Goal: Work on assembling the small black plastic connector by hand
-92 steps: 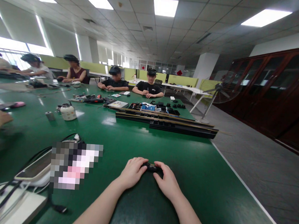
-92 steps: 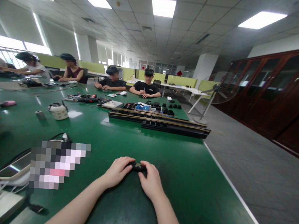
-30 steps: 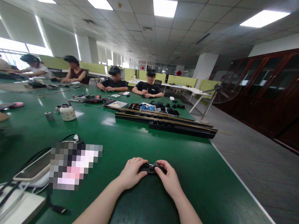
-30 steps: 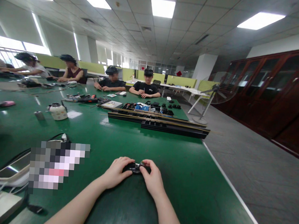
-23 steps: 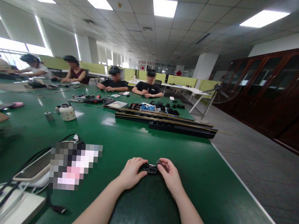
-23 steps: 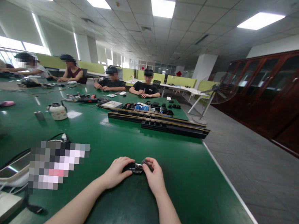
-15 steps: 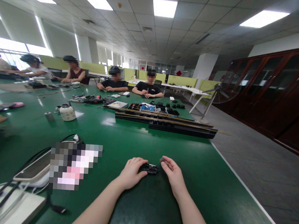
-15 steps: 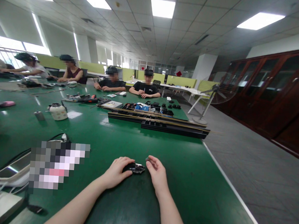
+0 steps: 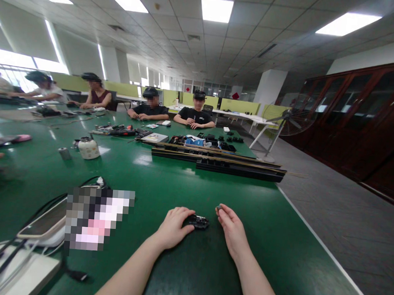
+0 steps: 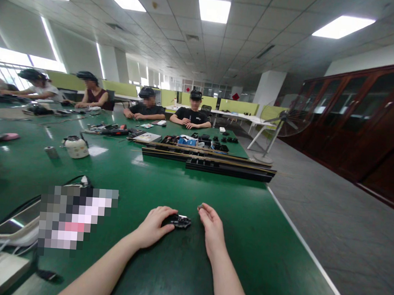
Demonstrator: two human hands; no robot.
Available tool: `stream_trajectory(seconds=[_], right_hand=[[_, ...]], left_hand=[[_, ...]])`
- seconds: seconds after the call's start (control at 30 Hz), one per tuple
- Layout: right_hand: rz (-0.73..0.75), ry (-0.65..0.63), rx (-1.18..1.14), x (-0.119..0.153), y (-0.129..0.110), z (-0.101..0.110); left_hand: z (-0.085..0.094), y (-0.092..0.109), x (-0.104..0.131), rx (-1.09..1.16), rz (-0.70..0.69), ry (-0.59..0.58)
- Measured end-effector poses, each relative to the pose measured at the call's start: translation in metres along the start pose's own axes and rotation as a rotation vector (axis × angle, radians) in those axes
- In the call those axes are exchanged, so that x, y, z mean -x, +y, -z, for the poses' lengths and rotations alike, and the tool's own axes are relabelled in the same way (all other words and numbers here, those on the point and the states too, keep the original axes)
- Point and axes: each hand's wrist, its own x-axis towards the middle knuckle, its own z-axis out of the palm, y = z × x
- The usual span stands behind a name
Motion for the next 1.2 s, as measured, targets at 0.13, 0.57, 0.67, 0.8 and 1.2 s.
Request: stream_trajectory(seconds=[0.13,0.57,0.67,0.8,1.2], right_hand=[[-0.028,0.006,-0.056,-0.0025,0.0002,0.0023],[-0.068,0.079,-0.19,0.0027,-0.0097,-0.0027],[-0.07,0.083,-0.239,0.0022,-0.009,-0.0014],[-0.082,0.094,-0.292,0.0015,-0.0081,-0.0005],[-0.096,0.105,-0.344,0.0011,-0.0095,-0.0007]], left_hand=[[-0.0006,-0.0008,0.0003,-0.001,-0.002,0.001],[0.0012,0.0,-0.0002,0.0,0.011,-0.011],[0.0012,0.0002,-0.0002,0.009,0.036,-0.003],[0.0016,0.0006,0.0002,0.009,0.018,-0.008],[0.0037,0.0019,0.0005,-0.013,0.013,-0.019]])
